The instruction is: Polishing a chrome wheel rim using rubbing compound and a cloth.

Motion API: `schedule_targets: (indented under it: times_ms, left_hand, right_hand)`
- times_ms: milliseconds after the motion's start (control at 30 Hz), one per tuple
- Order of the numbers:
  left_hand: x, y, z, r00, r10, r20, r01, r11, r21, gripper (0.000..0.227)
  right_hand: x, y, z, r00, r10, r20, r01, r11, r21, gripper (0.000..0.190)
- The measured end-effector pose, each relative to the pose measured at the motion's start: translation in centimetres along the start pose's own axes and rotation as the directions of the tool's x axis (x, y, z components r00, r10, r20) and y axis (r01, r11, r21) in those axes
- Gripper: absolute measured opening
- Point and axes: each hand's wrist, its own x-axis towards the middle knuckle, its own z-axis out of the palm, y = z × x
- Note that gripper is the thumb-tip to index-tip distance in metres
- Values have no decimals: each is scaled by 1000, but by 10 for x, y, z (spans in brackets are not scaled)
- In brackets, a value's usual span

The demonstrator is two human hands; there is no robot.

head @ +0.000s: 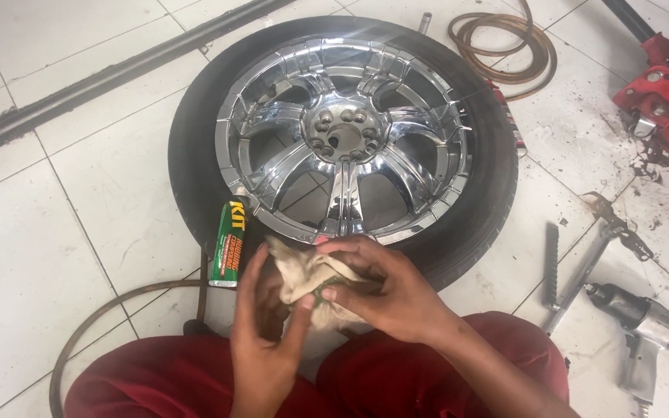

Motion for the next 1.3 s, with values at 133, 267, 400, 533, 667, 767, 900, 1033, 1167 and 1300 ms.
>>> schedule_targets:
  times_ms: [133,267,400,533,667,767,900,1033,1167,1300]
  left_hand:
    - [1,3,-9,988,-154,5,154,985,-76,82]
    - [2,11,-8,996,-83,36,89,975,-201,80]
    - [2,9,-7,994,-73,-76,66,994,-90,72]
    - [3,13,-3,994,-106,-5,103,981,-162,69]
    - [4,12,-4,994,-82,78,96,975,-203,70]
    - [3,9,-3,991,-118,66,130,966,-225,73]
    - [7,5,2,991,-126,45,133,963,-234,75]
    - [32,-24,18,982,-185,31,182,896,-406,73]
    - [74,-52,41,996,-58,65,79,909,-409,64]
    - [124,-77,58,981,133,142,-69,921,-384,58]
  right_hand:
    - [-1,-4,-4,994,107,-33,-105,994,38,47]
    - [-3,2,3,974,207,-96,-199,976,87,51]
    - [-7,-6,12,922,-362,-138,295,886,-358,30]
    - [-9,-1,10,936,-348,-45,317,893,-320,38]
    - [-10,4,6,984,-149,-97,110,941,-321,37]
    - [-10,6,7,989,-131,-66,99,928,-358,37]
    - [-5,18,4,971,188,-149,-191,982,-5,40]
    - [7,40,-9,932,174,-318,-181,983,6,40]
    - [25,48,-33,892,46,-450,-78,996,-53,34]
    - [52,39,-49,883,-47,-468,-29,988,-154,39]
